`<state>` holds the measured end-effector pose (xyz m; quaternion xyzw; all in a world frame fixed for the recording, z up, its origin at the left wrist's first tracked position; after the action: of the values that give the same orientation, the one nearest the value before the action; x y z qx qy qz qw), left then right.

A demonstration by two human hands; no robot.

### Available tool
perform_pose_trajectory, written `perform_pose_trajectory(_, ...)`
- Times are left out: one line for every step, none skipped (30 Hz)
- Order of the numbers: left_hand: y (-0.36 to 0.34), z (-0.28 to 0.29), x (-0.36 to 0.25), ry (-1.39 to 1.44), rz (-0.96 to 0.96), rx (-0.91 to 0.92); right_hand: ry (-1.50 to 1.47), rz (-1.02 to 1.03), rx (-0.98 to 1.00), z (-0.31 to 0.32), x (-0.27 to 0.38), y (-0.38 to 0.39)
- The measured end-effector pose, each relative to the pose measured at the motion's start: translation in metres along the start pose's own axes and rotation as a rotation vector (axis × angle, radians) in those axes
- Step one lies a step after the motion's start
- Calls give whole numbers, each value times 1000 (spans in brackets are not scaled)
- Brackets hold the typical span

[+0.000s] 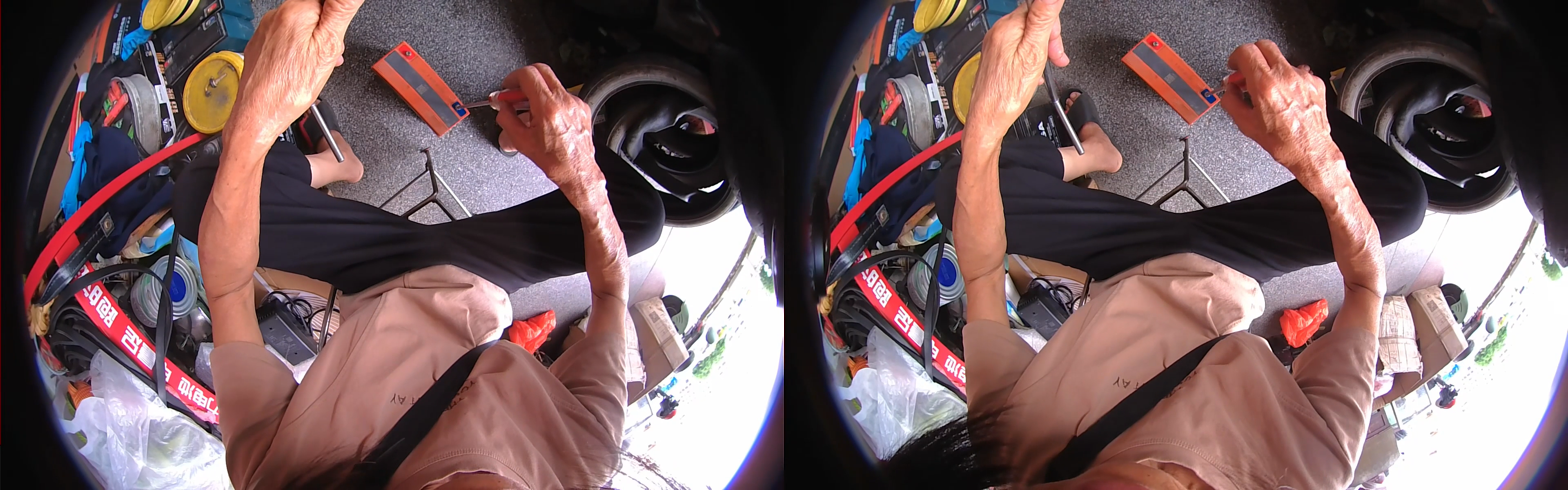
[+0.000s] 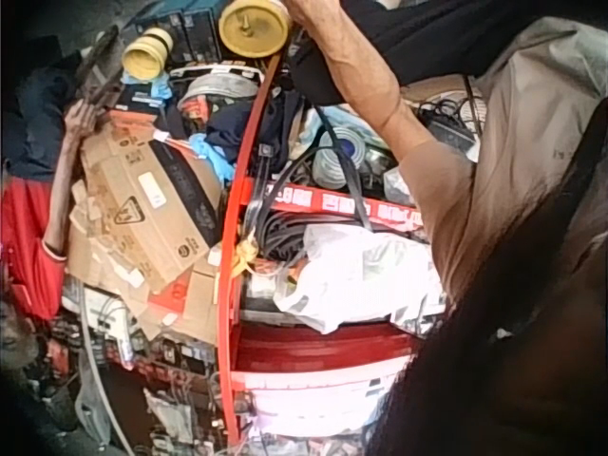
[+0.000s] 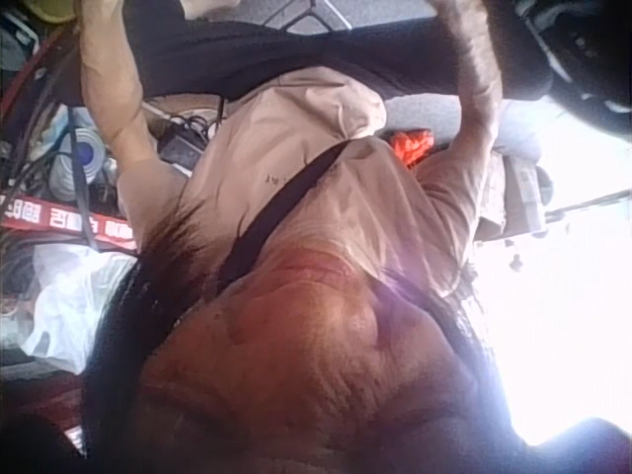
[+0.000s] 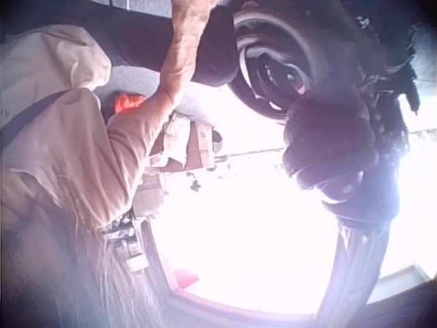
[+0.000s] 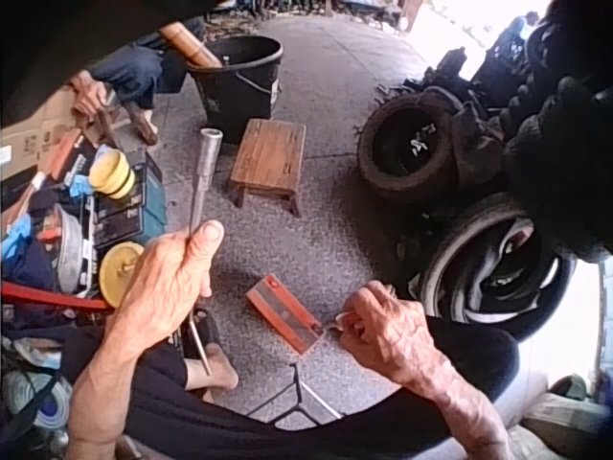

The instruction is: Maintain or repair a motorcycle battery by tightening or attaching terminals using a screwdriver and socket wrench.

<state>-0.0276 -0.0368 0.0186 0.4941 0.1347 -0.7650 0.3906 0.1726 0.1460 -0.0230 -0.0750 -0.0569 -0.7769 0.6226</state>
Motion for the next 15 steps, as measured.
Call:
perform_pose_trajectory(0,0,0,0,0,0,-8,-20,2,0,0,0)
perform_pose_trajectory(0,0,0,-4,0,0,-16,-41,5,-1,-1,0)
perform_pose_trajectory(0,0,1,-7,0,1,-15,-41,4,-1,-2,0)
perform_pose_trajectory(0,0,2,-7,-1,0,-36,-51,-6,-2,-4,0)
perform_pose_trajectory(-1,-1,5,-3,0,-7,-57,-62,-17,-3,-5,-1)
perform_pose_trajectory(-1,-1,6,2,1,-15,-56,-61,-18,-4,-5,-2)
perform_pose_trajectory(-1,-1,5,2,-1,-13,-91,-74,-29,-5,-6,-2)
perform_pose_trajectory(0,-1,2,2,-9,-3,-126,-86,-42,-7,-6,-3)
perform_pose_trajectory(0,-1,0,2,-17,8,-125,-87,-42,-8,-5,-3)
perform_pose_trajectory(0,-1,0,2,-19,8,-125,-100,-54,-8,-4,-4)
perform_pose_trajectory(0,-1,0,0,-24,6,-124,-113,-65,-9,-4,-5)
perform_pose_trajectory(0,-2,0,-3,-29,3,-124,-113,-67,-11,-5,-5)
perform_pose_trajectory(0,-1,0,-3,-30,4,-136,-110,-81,-14,-7,-5)
perform_pose_trajectory(0,-1,0,-13,-31,7,-149,-107,-95,-15,-9,-5)
perform_pose_trajectory(0,-1,0,-23,-32,9,-148,-109,-95,-16,-11,-6)
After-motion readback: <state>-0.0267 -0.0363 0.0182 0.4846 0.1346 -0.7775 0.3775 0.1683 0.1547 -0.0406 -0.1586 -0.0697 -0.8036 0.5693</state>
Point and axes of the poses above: each hand's wrist, its own y-axis away from the middle knuckle, its own z-axis out of the back of the hand, x = y × z, the point moved 1 cm from there along -y, towards the middle knuckle, and after that the axes turned 12 degrees about y, right-handed, at the moved point
